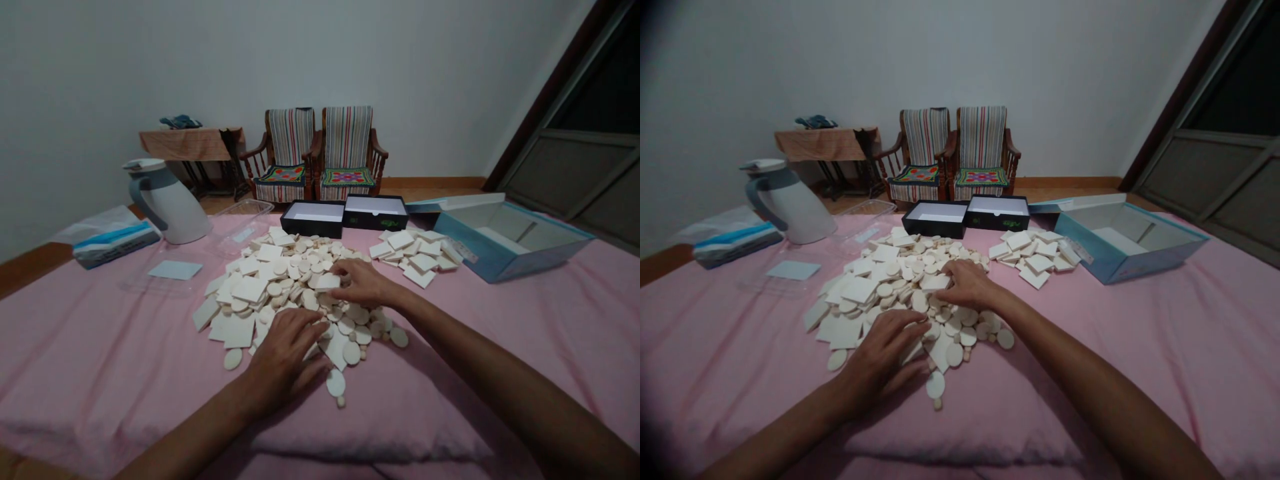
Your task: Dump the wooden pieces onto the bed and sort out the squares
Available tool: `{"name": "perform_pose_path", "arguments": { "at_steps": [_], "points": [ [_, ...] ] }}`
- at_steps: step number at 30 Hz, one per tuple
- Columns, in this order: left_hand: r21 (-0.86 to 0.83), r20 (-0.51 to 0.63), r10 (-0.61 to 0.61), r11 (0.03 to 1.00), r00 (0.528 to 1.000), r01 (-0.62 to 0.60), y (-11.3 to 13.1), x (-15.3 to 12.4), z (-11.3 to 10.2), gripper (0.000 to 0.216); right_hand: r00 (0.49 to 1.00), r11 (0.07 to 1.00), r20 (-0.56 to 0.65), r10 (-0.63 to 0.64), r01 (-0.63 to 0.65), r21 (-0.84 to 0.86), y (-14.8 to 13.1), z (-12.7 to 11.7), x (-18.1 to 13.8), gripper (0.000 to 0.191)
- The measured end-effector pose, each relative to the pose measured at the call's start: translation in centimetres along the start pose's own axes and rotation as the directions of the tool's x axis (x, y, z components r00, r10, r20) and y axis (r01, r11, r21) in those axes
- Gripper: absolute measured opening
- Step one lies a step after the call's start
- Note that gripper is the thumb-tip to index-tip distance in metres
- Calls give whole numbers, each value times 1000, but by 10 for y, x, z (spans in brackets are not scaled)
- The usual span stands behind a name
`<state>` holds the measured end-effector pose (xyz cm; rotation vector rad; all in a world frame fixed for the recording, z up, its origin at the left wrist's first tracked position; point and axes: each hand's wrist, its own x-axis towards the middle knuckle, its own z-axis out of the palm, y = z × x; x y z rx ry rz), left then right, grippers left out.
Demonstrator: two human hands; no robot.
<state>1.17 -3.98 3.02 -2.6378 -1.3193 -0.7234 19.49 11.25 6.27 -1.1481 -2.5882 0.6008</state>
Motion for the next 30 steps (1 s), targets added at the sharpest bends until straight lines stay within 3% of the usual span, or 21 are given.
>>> {"name": "perform_pose_path", "arguments": {
  "at_steps": [2, 5, 9, 13, 17, 19, 21, 23, 26, 30],
  "points": [
    [-16, 56, 127, 992, 990, -126, 1, 1, -1, 53, 997, 1000, -76, 20, -21, -15, 9, -3, -6, 46],
    [-57, 208, 297, 955, 932, -292, 5, 3, 1, 71, 989, 999, -139, 49, -49, 6, 28, -12, -25, 46],
    [-39, 313, 343, 936, 885, -349, 5, 10, 9, 57, 955, 993, -272, 121, -114, 43, 64, -28, -44, 42],
    [8, 300, 362, 924, 882, -382, -2, 19, 20, 40, 857, 960, -471, 211, -272, -64, 109, -47, -49, 45],
    [11, 280, 351, 929, 893, -369, -10, 28, 25, 25, 732, 854, -599, 325, -498, -146, 150, -64, -46, 48],
    [20, 286, 342, 932, 895, -362, -14, 34, 25, 16, 673, 818, -652, 349, -559, -140, 159, -69, -43, 52],
    [44, 303, 341, 928, 890, -371, -19, 40, 24, 11, 653, 833, -689, 314, -538, -130, 156, -68, -40, 54],
    [86, 310, 326, 926, 893, -368, -27, 48, 25, 11, 706, 903, -667, 238, -414, -116, 139, -61, -41, 48],
    [144, 311, 268, 935, 912, -323, -42, 58, 29, 14, 851, 992, -516, 95, -125, -25, 95, -38, -52, 31],
    [190, 279, 197, 948, 940, -255, -62, 70, 36, 18, 944, 985, -283, -171, 175, -11, 37, 7, -74, 35]
  ]
}}
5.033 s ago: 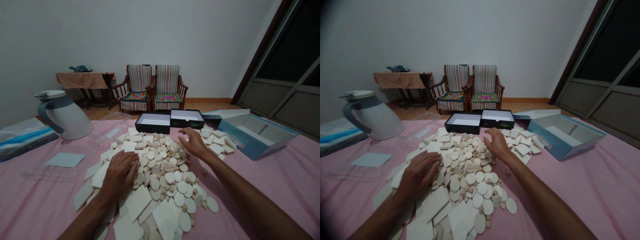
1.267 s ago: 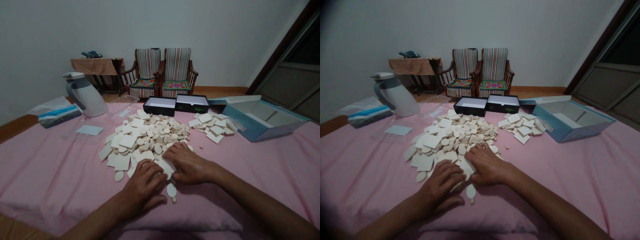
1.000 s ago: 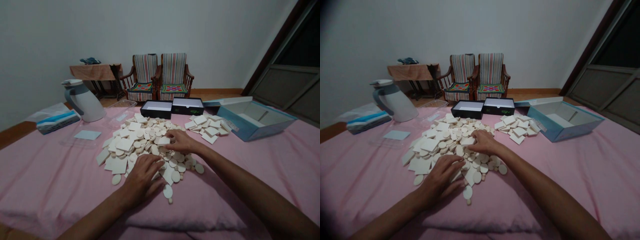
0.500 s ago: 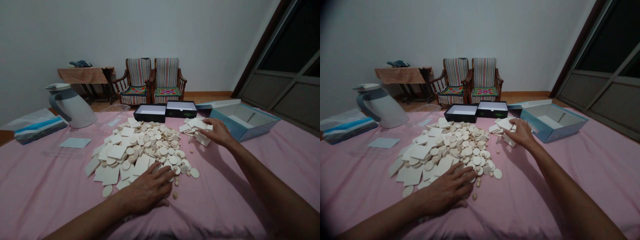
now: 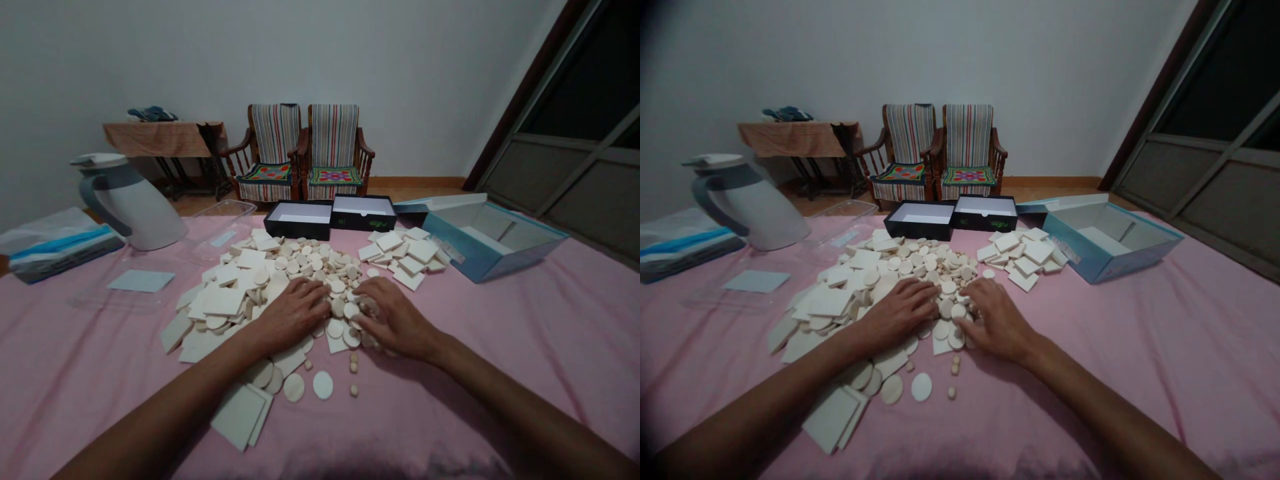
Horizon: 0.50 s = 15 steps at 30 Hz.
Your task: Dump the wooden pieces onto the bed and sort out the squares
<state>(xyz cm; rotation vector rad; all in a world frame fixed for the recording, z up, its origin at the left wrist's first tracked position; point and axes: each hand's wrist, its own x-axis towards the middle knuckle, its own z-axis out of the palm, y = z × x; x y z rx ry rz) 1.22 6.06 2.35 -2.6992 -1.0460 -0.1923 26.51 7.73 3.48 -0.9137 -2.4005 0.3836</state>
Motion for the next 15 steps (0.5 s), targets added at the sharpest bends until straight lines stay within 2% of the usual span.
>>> {"name": "perform_pose_path", "arguments": {
  "at_steps": [3, 5, 9, 15],
  "points": [
    [14, -18, -32, 999, 999, 33, -13, 8, 1, 20, 988, 994, 118, -97, 103, -46, -20, 24, -13, 65],
    [39, -20, -48, 998, 999, 49, -21, 13, 0, 22, 980, 988, 169, -106, 123, -92, -21, 33, -14, 73],
    [80, -14, -64, 995, 998, 65, -37, 26, -1, 23, 970, 979, 228, -89, 127, -160, -10, 41, 5, 63],
    [51, -58, -72, 996, 996, 75, -60, 46, 3, 31, 983, 979, 143, -119, 140, -151, 6, 49, 44, 45]
  ]
}}
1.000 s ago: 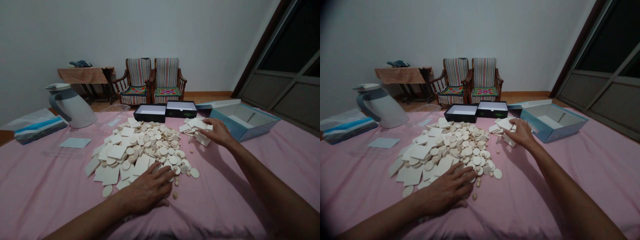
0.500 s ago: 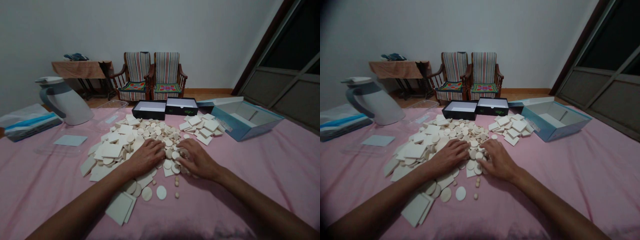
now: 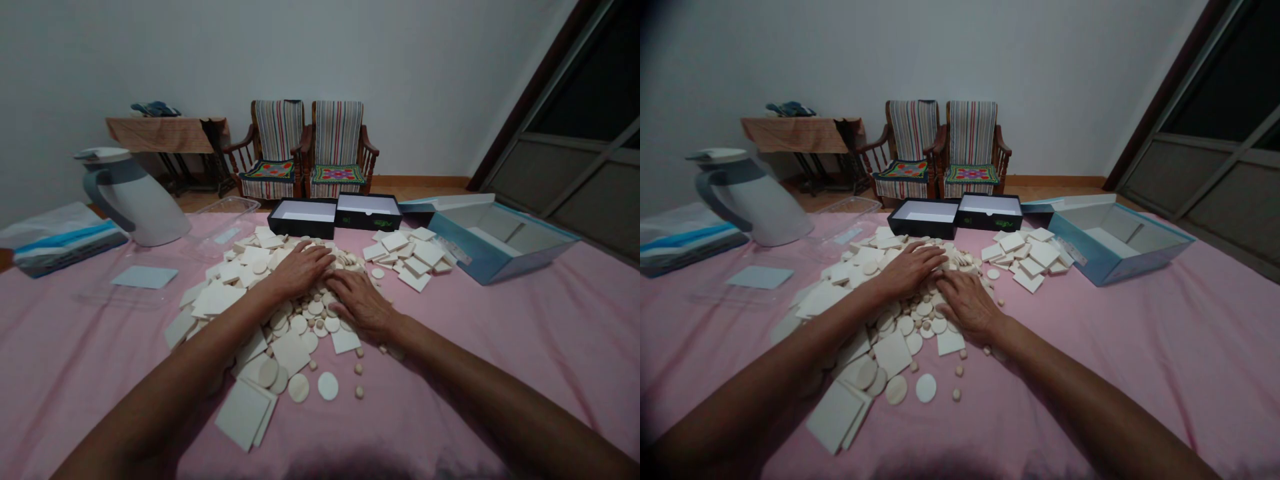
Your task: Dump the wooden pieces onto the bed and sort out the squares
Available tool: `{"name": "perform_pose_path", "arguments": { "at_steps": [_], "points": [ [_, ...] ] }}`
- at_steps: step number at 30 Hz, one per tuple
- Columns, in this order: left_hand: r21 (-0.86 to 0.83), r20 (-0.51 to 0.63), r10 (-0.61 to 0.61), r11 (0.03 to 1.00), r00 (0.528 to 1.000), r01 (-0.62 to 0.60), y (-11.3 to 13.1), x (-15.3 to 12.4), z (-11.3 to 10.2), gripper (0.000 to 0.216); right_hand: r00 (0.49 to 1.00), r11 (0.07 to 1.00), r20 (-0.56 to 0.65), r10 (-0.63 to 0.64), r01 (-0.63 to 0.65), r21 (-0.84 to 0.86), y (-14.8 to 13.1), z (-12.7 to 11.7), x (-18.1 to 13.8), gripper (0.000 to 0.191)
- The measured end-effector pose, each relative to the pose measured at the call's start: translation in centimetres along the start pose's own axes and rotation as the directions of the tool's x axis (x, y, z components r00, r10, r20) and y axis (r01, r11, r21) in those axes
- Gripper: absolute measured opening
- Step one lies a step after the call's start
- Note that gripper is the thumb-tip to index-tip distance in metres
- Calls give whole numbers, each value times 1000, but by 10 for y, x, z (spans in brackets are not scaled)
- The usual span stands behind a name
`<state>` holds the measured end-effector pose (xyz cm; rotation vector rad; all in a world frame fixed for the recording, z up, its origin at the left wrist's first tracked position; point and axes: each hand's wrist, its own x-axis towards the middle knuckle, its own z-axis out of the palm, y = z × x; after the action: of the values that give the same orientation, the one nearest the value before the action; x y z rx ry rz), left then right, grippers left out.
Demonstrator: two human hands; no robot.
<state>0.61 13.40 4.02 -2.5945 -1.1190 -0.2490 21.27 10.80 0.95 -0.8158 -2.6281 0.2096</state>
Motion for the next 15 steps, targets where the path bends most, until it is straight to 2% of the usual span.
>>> {"name": "perform_pose_path", "arguments": {
  "at_steps": [3, 5, 7, 9, 10, 12, 13, 15],
  "points": [
    [-34, -87, -35, 999, 996, 32, -4, -2, -8, 33, 998, 1000, -55, 15, -14, 14, -1, -8, 2, 43],
    [-87, -175, -87, 994, 981, 72, -2, -13, -20, 32, 996, 997, -72, 60, -57, 49, -9, -18, -6, 31],
    [-175, -240, -148, 979, 959, 107, 4, -31, -35, 29, 995, 990, -11, 98, -96, 107, -20, -30, -19, 14],
    [-273, -241, -166, 957, 956, 98, 14, -54, -51, 24, 991, 983, 96, 98, -111, 147, -32, -40, -33, 8],
    [-321, -204, -144, 944, 968, 73, 20, -65, -58, 19, 985, 983, 147, 92, -113, 146, -37, -43, -38, 6],
    [-400, -15, -45, 916, 999, 35, 35, -87, -71, 19, 971, 987, 219, 100, -125, 104, -44, -44, -45, 7],
    [-425, 79, 18, 905, 997, 17, 42, -96, -76, 25, 965, 989, 241, 109, -130, 74, -46, -43, -46, 9],
    [-444, 224, 62, 895, 973, 45, 55, -112, -84, 34, 957, 991, 263, 120, -129, 18, -48, -38, -45, 15]
  ]
}}
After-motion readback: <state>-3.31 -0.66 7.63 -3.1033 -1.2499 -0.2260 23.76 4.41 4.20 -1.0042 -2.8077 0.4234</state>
